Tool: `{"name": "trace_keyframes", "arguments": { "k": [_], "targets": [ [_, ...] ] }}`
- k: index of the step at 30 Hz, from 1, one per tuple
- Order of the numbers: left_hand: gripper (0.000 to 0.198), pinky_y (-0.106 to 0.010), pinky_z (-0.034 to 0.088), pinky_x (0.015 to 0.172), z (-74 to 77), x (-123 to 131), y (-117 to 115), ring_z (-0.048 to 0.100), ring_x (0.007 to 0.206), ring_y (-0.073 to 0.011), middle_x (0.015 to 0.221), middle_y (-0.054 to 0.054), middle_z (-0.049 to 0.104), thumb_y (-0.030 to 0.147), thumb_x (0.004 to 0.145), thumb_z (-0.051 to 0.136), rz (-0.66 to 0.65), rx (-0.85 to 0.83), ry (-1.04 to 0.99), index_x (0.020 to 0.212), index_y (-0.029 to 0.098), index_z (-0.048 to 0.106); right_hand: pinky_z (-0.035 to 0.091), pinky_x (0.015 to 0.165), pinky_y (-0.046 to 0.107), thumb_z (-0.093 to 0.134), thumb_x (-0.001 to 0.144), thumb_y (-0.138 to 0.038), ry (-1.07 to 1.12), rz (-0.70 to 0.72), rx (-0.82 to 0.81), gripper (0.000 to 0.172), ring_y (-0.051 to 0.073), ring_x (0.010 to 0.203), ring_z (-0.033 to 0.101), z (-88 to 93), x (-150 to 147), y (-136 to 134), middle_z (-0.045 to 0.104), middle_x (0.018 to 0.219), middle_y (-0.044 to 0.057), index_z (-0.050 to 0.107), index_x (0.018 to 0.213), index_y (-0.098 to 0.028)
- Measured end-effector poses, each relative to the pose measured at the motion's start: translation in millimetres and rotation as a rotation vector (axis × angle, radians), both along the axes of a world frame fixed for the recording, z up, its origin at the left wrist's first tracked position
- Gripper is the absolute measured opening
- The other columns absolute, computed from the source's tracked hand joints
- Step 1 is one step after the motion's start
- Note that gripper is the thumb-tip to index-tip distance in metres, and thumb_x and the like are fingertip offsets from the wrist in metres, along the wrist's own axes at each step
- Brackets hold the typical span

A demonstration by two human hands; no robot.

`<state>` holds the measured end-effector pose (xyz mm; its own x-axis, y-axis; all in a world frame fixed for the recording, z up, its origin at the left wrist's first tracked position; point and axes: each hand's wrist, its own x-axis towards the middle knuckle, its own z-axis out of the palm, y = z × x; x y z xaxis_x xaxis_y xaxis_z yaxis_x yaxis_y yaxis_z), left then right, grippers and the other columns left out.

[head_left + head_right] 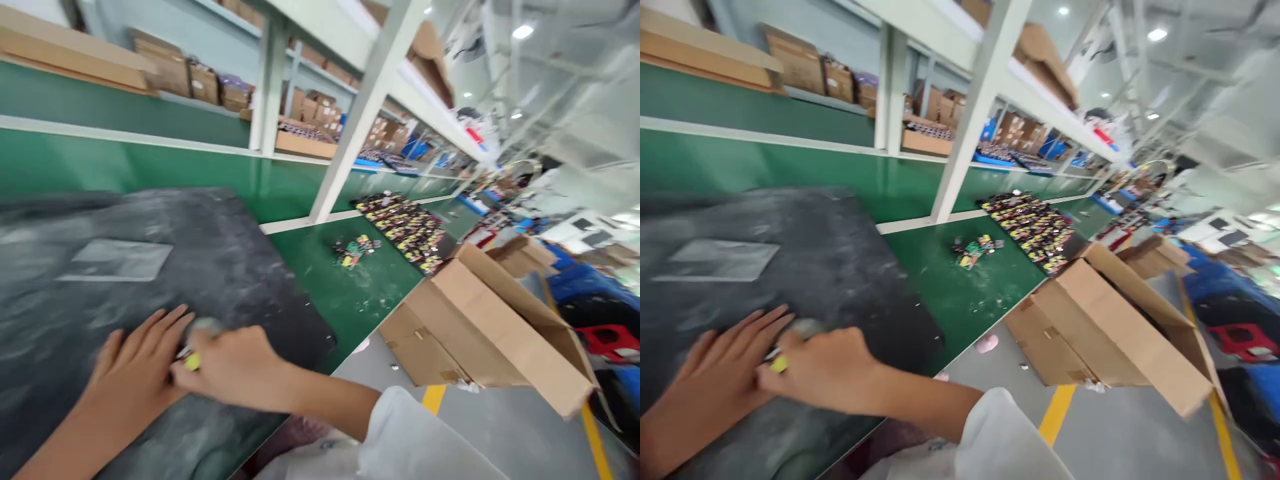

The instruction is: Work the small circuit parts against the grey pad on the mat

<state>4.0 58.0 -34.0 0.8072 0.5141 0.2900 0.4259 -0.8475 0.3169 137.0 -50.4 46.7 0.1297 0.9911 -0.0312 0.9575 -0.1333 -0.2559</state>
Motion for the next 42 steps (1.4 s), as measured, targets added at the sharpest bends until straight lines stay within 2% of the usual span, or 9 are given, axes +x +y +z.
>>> {"name": "trace_keyframes", "arguments": {
  "k": [3, 5, 10, 16, 20, 25, 30, 36, 42],
  "targets": [
    [0.072, -0.061, 0.021, 0.108, 23.4, 1.7, -18.1, 0.027, 0.136, -0.0338, 0.149, -0.005, 0.030, 0.039, 0.079, 0.048, 0.013, 0.066, 0.121, 0.145, 0.028, 0.019, 0.049, 0.060, 0.029, 0.033, 0.091, -0.050, -0.068, -0.005, -0.032, 0.038, 0.021, 0.072, 0.068, 2.6, -1.2, -9.4, 0.071, 0.081, 0.004, 0.050, 0.108, -0.020],
    [0.069, -0.058, 0.020, 0.110, 33.5, 3.5, -26.0, 0.025, 0.137, -0.0335, 0.147, -0.011, 0.032, 0.044, 0.078, 0.054, 0.017, 0.027, 0.234, 0.139, 0.018, 0.034, 0.046, 0.059, 0.027, 0.034, 0.093, -0.046, -0.105, -0.004, -0.024, 0.034, 0.021, 0.072, 0.068, 1.3, -1.6, -10.2, 0.070, 0.082, 0.005, 0.051, 0.105, -0.020],
    [0.077, -0.056, 0.015, 0.113, 41.5, 3.2, -34.0, 0.019, 0.139, -0.0301, 0.149, -0.011, 0.029, 0.057, 0.079, 0.056, 0.035, -0.062, 0.269, 0.139, 0.014, 0.033, 0.037, 0.053, 0.023, 0.032, 0.094, -0.046, -0.214, -0.003, -0.051, 0.034, 0.019, 0.067, 0.067, -3.4, -4.2, -14.3, 0.069, 0.078, 0.005, 0.052, 0.102, -0.020],
    [0.083, -0.059, 0.013, 0.111, 39.8, 2.3, -37.0, 0.019, 0.139, -0.0327, 0.148, -0.013, 0.030, 0.062, 0.076, 0.058, 0.004, -0.082, 0.228, 0.138, 0.012, 0.034, 0.029, 0.049, 0.025, 0.031, 0.095, -0.045, -0.264, -0.009, -0.063, 0.032, 0.017, 0.062, 0.065, -3.4, -4.5, -18.8, 0.068, 0.073, 0.003, 0.052, 0.097, -0.020],
    [0.083, -0.059, 0.013, 0.111, 39.6, 3.1, -36.3, 0.021, 0.138, -0.0332, 0.146, -0.014, 0.033, 0.065, 0.075, 0.058, 0.005, -0.078, 0.189, 0.136, 0.013, 0.036, 0.028, 0.050, 0.024, 0.030, 0.095, -0.046, -0.273, -0.009, -0.032, 0.034, 0.018, 0.066, 0.066, -3.4, -4.3, -13.9, 0.069, 0.076, 0.004, 0.052, 0.097, -0.020],
    [0.079, -0.059, 0.013, 0.111, 40.8, 2.8, -36.9, 0.022, 0.138, -0.0333, 0.146, -0.013, 0.033, 0.060, 0.074, 0.061, 0.001, -0.097, 0.193, 0.135, 0.015, 0.038, 0.027, 0.049, 0.024, 0.032, 0.095, -0.044, -0.291, -0.017, -0.052, 0.031, 0.018, 0.060, 0.065, -6.5, -3.2, -22.8, 0.068, 0.071, 0.002, 0.052, 0.097, -0.021],
    [0.085, -0.059, 0.013, 0.111, 40.8, 2.8, -37.1, 0.021, 0.138, -0.0336, 0.146, -0.014, 0.033, 0.065, 0.072, 0.061, 0.005, -0.090, 0.194, 0.135, 0.013, 0.037, 0.028, 0.050, 0.024, 0.031, 0.095, -0.046, -0.288, -0.022, -0.021, 0.033, 0.018, 0.066, 0.066, -4.7, -3.7, -14.6, 0.069, 0.075, 0.003, 0.052, 0.096, -0.020],
    [0.079, -0.059, 0.013, 0.111, 40.5, 2.9, -37.7, 0.021, 0.138, -0.0338, 0.146, -0.014, 0.033, 0.060, 0.075, 0.061, -0.003, -0.096, 0.200, 0.135, 0.014, 0.037, 0.030, 0.050, 0.024, 0.032, 0.095, -0.045, -0.315, -0.012, -0.105, 0.032, 0.017, 0.060, 0.065, -0.2, -4.0, -24.1, 0.068, 0.071, 0.003, 0.052, 0.098, -0.020],
    [0.078, -0.056, 0.015, 0.112, 39.6, 2.4, -33.3, 0.025, 0.137, -0.0307, 0.146, -0.015, 0.033, 0.057, 0.078, 0.060, 0.032, -0.073, 0.180, 0.136, 0.012, 0.034, 0.030, 0.052, 0.023, 0.032, 0.094, -0.046, -0.293, -0.015, -0.043, 0.035, 0.018, 0.065, 0.066, 0.4, -2.9, -15.3, 0.069, 0.075, 0.005, 0.055, 0.097, -0.020]
  ]
}}
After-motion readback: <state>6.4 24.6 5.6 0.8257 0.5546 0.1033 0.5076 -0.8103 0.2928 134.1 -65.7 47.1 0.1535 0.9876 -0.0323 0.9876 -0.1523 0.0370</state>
